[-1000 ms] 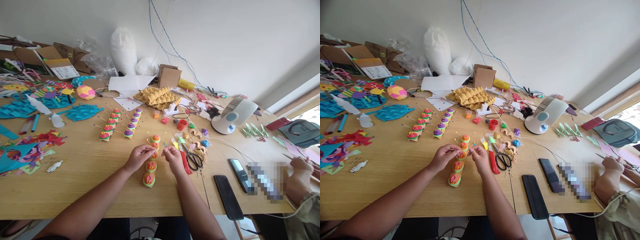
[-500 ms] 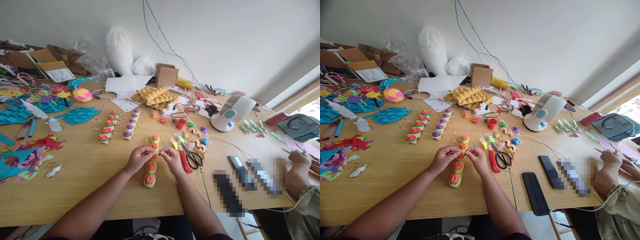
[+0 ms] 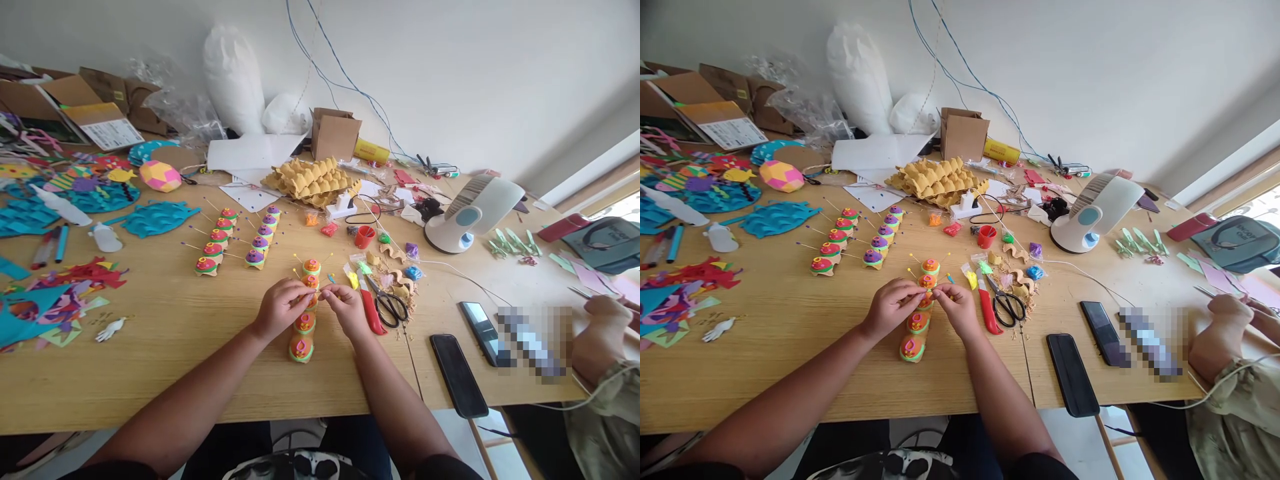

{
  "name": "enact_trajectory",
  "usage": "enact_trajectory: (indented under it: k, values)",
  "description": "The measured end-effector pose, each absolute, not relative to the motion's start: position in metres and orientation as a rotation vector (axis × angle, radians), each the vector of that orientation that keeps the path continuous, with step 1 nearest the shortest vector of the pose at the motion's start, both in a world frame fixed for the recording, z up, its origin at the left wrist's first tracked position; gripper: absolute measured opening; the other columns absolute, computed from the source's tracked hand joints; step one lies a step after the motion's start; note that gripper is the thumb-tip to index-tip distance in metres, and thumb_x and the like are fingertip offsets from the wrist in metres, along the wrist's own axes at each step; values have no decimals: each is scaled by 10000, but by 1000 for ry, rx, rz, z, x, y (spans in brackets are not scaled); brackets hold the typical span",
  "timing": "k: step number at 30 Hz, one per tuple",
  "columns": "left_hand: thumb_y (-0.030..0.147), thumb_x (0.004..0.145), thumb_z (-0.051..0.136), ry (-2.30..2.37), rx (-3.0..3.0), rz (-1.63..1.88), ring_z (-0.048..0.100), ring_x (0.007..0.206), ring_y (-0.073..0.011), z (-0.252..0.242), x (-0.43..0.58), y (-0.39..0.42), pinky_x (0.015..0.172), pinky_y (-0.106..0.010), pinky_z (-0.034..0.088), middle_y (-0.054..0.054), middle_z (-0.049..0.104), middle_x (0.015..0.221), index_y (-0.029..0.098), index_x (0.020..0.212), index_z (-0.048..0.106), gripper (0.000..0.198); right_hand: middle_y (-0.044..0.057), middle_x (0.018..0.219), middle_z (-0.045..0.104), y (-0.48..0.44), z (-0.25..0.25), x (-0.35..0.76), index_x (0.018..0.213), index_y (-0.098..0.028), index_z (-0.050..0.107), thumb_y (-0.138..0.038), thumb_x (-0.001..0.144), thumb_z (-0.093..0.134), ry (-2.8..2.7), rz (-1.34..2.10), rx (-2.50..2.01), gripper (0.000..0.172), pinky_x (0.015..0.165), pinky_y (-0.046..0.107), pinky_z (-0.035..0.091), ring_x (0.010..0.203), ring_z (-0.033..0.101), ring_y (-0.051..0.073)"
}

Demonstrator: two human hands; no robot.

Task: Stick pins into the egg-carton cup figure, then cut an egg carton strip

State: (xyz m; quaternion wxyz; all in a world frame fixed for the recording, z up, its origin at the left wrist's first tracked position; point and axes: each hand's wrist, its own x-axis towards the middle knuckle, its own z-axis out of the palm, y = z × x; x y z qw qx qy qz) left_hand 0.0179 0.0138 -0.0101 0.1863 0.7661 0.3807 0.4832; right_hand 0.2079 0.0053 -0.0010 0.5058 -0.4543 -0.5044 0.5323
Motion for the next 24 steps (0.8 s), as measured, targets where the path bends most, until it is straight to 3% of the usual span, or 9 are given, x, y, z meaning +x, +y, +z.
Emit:
enact_trajectory:
  k: [5, 9, 18, 24]
  values:
    - [208, 942, 638, 1105, 2193, 1417, 669, 847, -151, -12, 17, 15, 790, -279, 545, -46, 733, 897, 205, 1012, 749, 132, 30, 808, 753, 8, -6, 209, 912, -214, 736, -449, 774, 791, -1030, 1436, -1032, 278, 488, 241, 244, 508, 346, 73]
    - [191, 937, 648, 1080, 2198, 1448, 670, 842, -140, -12, 18, 15, 782, -263, 547, -38, 728, 901, 202, 1021, 742, 127, 34, 836, 773, 10, -7, 209, 939, -209, 703, -437, 723, 833, -976, 1493, -1017, 340, 469, 236, 195, 481, 295, 57]
    - [171, 923, 661, 1072, 2207, 1442, 664, 813, -132, -10, 18, 13, 758, -252, 545, -27, 723, 872, 202, 1015, 744, 128, 15, 747, 703, 8, -3, 208, 803, -203, 679, -466, 740, 822, -1163, 1328, -1088, 305, 559, 248, 374, 604, 502, 113]
    - [161, 925, 652, 1034, 2270, 1406, 675, 860, -151, -11, 17, 13, 792, -272, 544, -40, 737, 904, 201, 1030, 742, 145, -2, 734, 650, 8, -4, 208, 801, -201, 684, -435, 746, 834, -1236, 1255, -1067, 284, 650, 260, 424, 668, 521, 121]
